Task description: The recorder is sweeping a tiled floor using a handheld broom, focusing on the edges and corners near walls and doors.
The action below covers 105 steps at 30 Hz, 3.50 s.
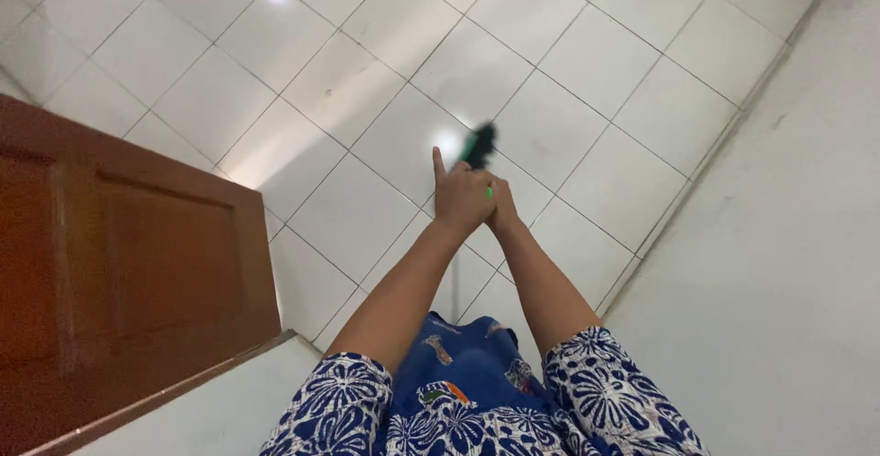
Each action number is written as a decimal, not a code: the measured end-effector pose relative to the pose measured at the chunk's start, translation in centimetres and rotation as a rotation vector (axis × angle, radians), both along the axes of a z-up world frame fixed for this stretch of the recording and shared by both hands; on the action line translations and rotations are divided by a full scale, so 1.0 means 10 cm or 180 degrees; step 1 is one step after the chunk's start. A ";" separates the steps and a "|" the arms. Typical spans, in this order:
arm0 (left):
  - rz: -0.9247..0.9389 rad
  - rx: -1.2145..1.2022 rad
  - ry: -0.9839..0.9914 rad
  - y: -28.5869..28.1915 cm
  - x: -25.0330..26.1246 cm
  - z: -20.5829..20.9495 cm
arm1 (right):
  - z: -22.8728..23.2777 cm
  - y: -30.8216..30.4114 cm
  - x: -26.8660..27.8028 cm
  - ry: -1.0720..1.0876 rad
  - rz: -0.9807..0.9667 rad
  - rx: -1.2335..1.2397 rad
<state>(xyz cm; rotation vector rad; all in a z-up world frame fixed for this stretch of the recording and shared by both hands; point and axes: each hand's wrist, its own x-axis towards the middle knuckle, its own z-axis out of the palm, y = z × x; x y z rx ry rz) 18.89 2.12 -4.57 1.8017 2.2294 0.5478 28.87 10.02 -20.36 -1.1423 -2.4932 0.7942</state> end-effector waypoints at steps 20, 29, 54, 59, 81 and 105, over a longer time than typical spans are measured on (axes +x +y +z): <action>-0.0377 0.0006 -0.1224 1.04 1.45 -0.35 | 0.15 0.82 1.90 -0.0362 -0.0878 0.0444; -0.0358 0.0300 0.0324 1.82 1.25 -0.19 | 0.46 1.56 1.21 0.1401 -0.0703 -0.1674; -0.0412 0.0168 -0.0407 2.86 2.15 -0.19 | -0.05 2.67 2.35 -0.0258 -0.0488 0.0073; -0.0577 0.0854 0.0206 3.25 1.86 -0.11 | 0.77 2.93 1.83 0.1380 -0.0990 -0.1586; -0.0334 -0.0135 -0.0464 4.72 2.08 -0.21 | 0.11 4.56 2.27 -0.0550 -0.0471 -0.0190; 0.0169 0.0269 -0.0978 6.09 2.70 -0.03 | 0.53 6.02 2.88 -0.0092 -0.0479 -0.0231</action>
